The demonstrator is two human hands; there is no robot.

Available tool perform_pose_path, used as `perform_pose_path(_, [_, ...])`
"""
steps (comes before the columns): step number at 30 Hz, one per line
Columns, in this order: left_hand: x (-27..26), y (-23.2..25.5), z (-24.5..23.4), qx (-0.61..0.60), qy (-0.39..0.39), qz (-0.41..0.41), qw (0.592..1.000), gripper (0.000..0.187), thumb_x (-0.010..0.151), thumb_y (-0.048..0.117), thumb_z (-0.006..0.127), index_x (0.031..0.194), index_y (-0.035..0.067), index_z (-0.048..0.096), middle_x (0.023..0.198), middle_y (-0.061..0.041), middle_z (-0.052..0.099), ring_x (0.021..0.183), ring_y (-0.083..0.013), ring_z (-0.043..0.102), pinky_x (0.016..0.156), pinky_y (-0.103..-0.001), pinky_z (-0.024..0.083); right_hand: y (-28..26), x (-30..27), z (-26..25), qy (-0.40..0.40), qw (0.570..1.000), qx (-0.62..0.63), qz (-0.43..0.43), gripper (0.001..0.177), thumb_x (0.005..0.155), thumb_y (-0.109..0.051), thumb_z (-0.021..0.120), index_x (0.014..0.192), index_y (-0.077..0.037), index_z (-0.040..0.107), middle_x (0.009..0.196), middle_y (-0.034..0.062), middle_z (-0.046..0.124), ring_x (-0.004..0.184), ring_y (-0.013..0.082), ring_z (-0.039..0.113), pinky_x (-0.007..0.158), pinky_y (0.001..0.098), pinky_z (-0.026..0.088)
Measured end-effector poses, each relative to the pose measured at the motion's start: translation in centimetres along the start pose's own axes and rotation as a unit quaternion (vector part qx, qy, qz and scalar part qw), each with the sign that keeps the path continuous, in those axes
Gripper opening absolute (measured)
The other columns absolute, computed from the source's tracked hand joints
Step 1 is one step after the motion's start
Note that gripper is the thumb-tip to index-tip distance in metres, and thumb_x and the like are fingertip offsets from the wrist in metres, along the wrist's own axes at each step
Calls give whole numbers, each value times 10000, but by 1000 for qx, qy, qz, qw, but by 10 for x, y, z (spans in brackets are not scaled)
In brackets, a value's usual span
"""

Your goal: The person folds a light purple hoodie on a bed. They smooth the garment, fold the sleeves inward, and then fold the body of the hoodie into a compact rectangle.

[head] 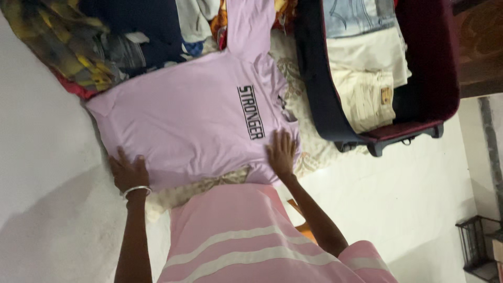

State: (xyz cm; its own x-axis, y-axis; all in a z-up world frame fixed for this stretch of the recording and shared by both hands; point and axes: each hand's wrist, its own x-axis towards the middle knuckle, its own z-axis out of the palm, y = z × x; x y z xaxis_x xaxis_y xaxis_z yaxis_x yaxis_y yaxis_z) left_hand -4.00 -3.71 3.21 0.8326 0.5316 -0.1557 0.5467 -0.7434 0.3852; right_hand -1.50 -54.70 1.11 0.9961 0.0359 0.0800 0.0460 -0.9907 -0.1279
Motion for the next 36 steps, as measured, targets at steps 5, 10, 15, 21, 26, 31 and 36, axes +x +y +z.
perform_pose_path(5, [-31, -38, 10, -100, 61, -36, 993, 873, 994, 573, 652, 1601, 4, 386, 1523, -425, 375, 1354, -552, 434, 1097, -597, 399, 49, -23, -4, 77, 991, 45, 99, 779, 1011, -449, 610, 1564, 18, 325, 1575, 279, 405, 1397, 440, 428, 1150, 578, 338])
perform_pose_path(10, [-56, -66, 21, -97, 18, -145, 985, 871, 967, 696, 700, 1296, -107, 629, 1196, -360, 649, 1101, -487, 640, 977, -562, 521, 82, -7, -11, 15, 935, 245, 256, 515, 966, -329, 652, 1371, -46, 502, 1010, 179, 696, 942, 357, 662, 853, 459, 526])
perform_pose_path(15, [-63, -74, 3, -199, -44, -260, 944, 768, 935, 576, 784, 1159, -153, 691, 947, -252, 693, 879, -404, 694, 793, -528, 560, 84, 5, -11, 22, 939, 245, 240, 328, 1013, -331, 686, 1080, -36, 558, 861, 198, 662, 777, 397, 630, 730, 501, 507])
perform_pose_path(21, [-77, -73, -30, -602, 48, -322, 729, 813, 922, 218, 800, 1484, -52, 278, 1303, -239, 587, 1075, -293, 719, 878, -382, 620, 81, -8, -8, 58, 918, 288, 266, 321, 1037, -313, 616, 1103, -26, 486, 912, 188, 664, 807, 369, 642, 734, 486, 498])
perform_pose_path(26, [-76, -21, -58, -593, 114, -430, 671, 795, 931, 296, 735, 1540, 29, 299, 1319, -248, 618, 1093, -289, 729, 904, -384, 615, 89, -17, -9, 73, 902, 338, 260, 321, 1047, -295, 610, 1107, -10, 473, 936, 176, 656, 811, 329, 633, 755, 478, 511])
perform_pose_path(31, [-85, 27, -71, -514, 153, -492, 686, 630, 945, 331, 635, 1476, 87, 401, 1267, -193, 573, 1038, -284, 741, 857, -376, 618, 91, -18, -10, 49, 903, 334, 265, 307, 1043, -291, 619, 1103, -21, 488, 984, 190, 645, 873, 331, 622, 778, 468, 522])
perform_pose_path(36, [-72, -19, -20, -666, 107, -494, 549, 591, 971, 295, 720, 1401, -84, 576, 1185, -189, 715, 1015, -264, 750, 811, -363, 628, 89, -15, -8, -40, 908, 310, 281, 388, 954, -220, 648, 1221, -9, 460, 1061, 228, 666, 920, 347, 674, 811, 460, 548])
